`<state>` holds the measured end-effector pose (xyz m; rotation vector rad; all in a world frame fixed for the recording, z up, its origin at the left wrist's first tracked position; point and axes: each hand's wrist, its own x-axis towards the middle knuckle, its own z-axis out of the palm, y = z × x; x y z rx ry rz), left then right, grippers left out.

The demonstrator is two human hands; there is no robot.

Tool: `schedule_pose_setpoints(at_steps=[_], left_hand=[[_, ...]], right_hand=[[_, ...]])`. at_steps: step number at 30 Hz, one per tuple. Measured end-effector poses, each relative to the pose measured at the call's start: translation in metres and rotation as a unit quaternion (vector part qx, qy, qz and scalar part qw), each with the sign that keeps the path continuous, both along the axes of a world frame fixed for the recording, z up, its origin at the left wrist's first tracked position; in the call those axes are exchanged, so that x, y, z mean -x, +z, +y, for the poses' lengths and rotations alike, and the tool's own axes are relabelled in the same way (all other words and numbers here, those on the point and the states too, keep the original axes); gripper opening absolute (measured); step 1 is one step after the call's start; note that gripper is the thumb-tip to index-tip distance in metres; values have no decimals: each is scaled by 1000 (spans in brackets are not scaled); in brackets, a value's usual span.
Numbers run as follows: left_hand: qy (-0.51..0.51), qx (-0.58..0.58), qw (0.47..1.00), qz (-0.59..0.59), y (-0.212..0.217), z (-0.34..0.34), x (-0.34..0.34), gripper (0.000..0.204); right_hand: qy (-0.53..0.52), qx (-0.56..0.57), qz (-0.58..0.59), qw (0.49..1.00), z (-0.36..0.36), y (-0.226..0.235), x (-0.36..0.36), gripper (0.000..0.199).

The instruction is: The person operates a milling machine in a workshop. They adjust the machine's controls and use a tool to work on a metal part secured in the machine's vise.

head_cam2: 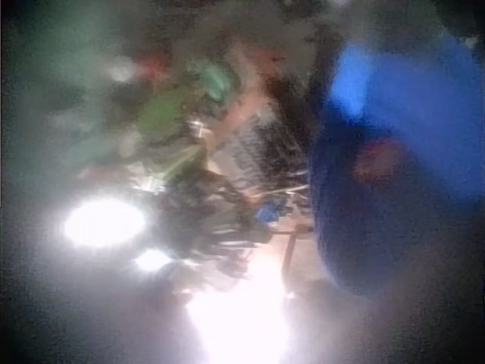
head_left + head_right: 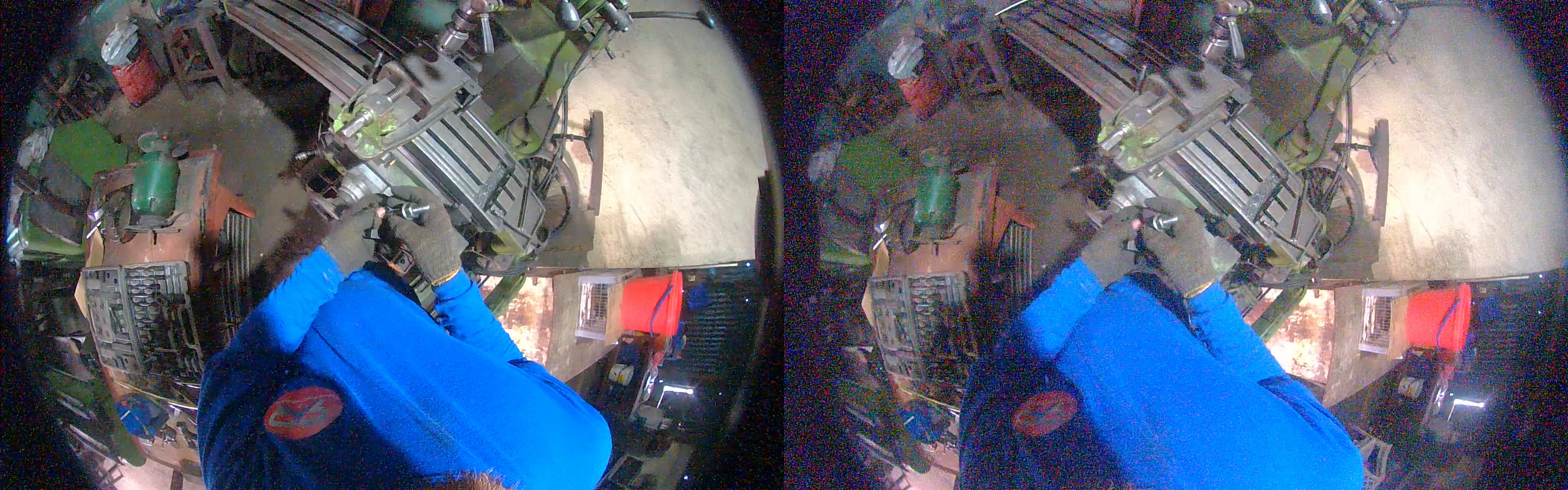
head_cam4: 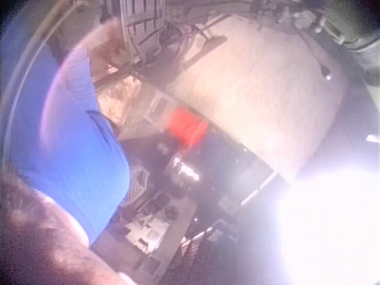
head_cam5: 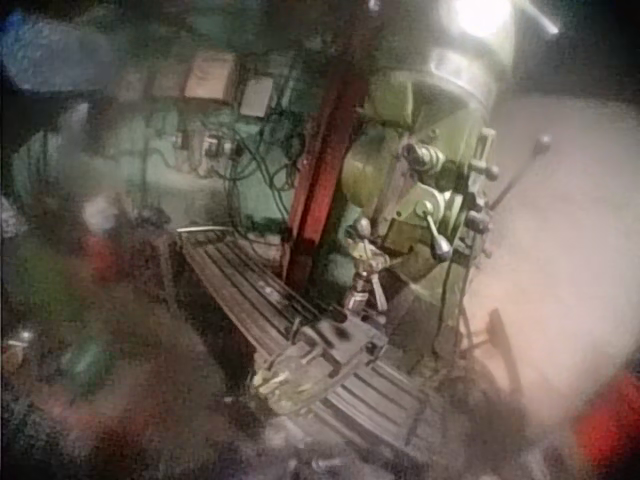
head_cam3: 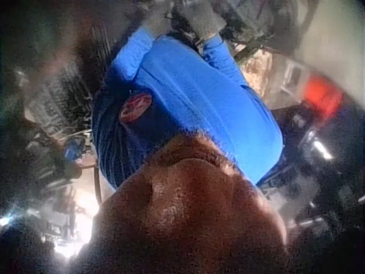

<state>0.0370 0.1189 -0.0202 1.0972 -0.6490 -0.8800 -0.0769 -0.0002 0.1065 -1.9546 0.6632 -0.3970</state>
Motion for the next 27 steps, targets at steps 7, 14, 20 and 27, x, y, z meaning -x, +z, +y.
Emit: schedule_pose_setpoints(at_steps=[7, 14, 20, 27], left_hand=[[-1, 101, 947, 306, -14, -27, -16, 30], [81, -27, 992, 94, -46, -45, -22, 22], [207, 35, 976, 63, -66, -64, -25, 24], [328, 175, 910, 186, -63, -24, -17, 27]], right_hand=[[185, 43, -15, 982, -79, 8, -8, 54], [58, -5, 4, 998, -162, 9, -34, 42], [289, -81, -43, 953, -125, -5, -65, 53], [309, -141, -69, 938, -62, -26, -84, 30]])
